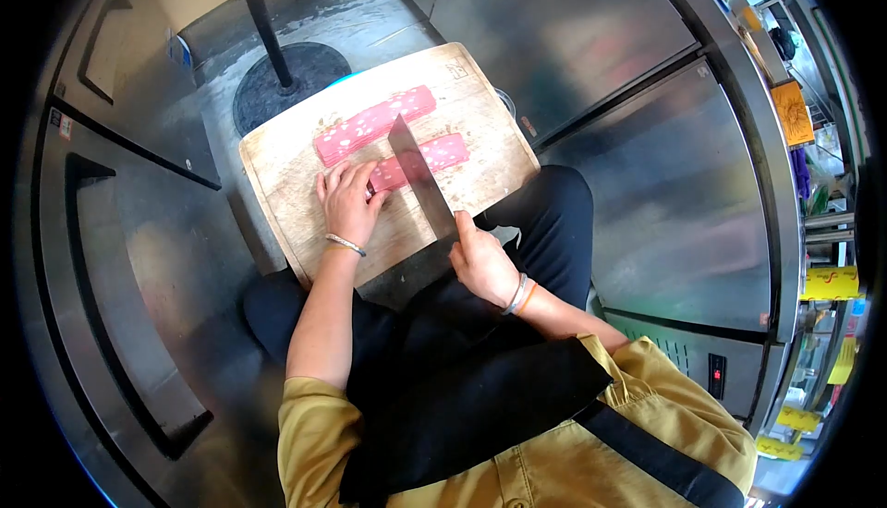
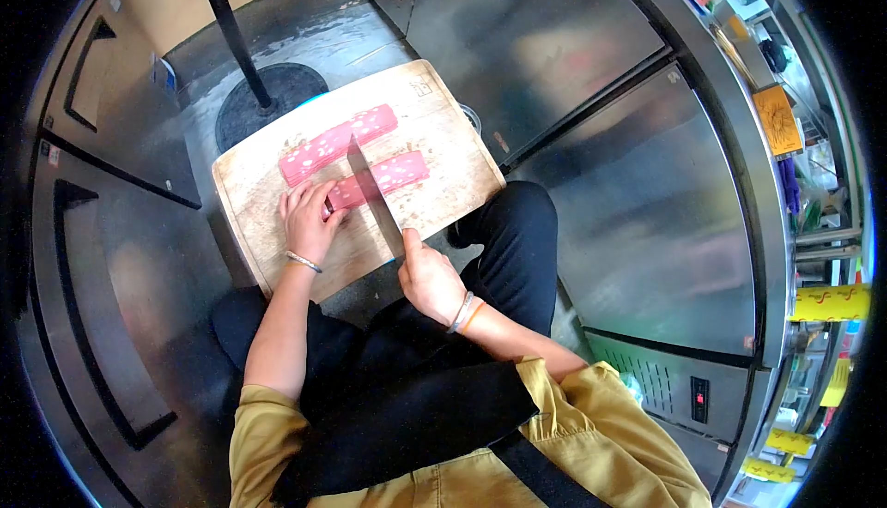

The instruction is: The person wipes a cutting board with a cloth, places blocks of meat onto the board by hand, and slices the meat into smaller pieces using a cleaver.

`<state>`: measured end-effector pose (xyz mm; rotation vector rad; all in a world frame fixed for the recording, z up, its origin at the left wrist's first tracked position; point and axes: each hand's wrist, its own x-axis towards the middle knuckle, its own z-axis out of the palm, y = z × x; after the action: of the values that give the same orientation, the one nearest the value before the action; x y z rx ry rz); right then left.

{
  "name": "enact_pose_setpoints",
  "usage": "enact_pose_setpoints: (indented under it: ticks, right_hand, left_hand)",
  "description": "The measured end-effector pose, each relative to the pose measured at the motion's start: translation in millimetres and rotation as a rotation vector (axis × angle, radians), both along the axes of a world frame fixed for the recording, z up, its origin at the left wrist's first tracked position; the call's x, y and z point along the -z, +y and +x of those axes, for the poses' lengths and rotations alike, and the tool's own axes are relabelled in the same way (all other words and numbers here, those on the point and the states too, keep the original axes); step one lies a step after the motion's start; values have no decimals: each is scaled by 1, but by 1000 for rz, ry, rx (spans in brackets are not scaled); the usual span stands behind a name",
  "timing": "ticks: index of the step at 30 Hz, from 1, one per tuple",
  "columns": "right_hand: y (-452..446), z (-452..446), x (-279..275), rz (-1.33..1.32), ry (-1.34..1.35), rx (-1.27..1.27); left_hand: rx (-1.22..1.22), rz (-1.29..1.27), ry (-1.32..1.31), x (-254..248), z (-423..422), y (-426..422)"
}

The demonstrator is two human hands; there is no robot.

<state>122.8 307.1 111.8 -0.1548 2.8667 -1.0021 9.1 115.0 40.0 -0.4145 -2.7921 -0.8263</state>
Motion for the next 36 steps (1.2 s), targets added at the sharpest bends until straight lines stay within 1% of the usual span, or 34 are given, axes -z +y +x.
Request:
enact_pose_setpoints:
  ticks: [6,8,9,11,12,14,20,24,32,36]
  right_hand:
    - [-1,-2,-2,28,1,-3]
    - [-3,-3,-7,45,-110,8]
    - [-4,-3,-7,44,-112,5]
    - [-5,-3,-5,112,-117,9]
    - [-7,-3,-6,112,-117,8]
    - [-9,-2,-9,92,-142,18]
    - [-14,-2,-9,146,-187,32]
    - [-15,0,-7,133,-159,31]
    - [-20,-4,-13,192,-240,21]
    - [-17,-4,-10,189,-240,13]
  left_hand:
    - [3,20,-15,-3,0,-1]
    - [12,21,-27,-2,-1,-3]
    - [8,20,-28,-4,-1,-4]
    - [-6,60,-56,-7,-2,-6]
    - [-7,60,-56,-6,-4,-7]
    - [11,151,-100,-2,-7,-9]
    - [30,18,-87,-2,-3,-7]
    - [20,20,-89,-1,-3,-7]
    - [5,38,-94,-1,-4,-5]
    - [0,35,-98,-2,-3,-4]
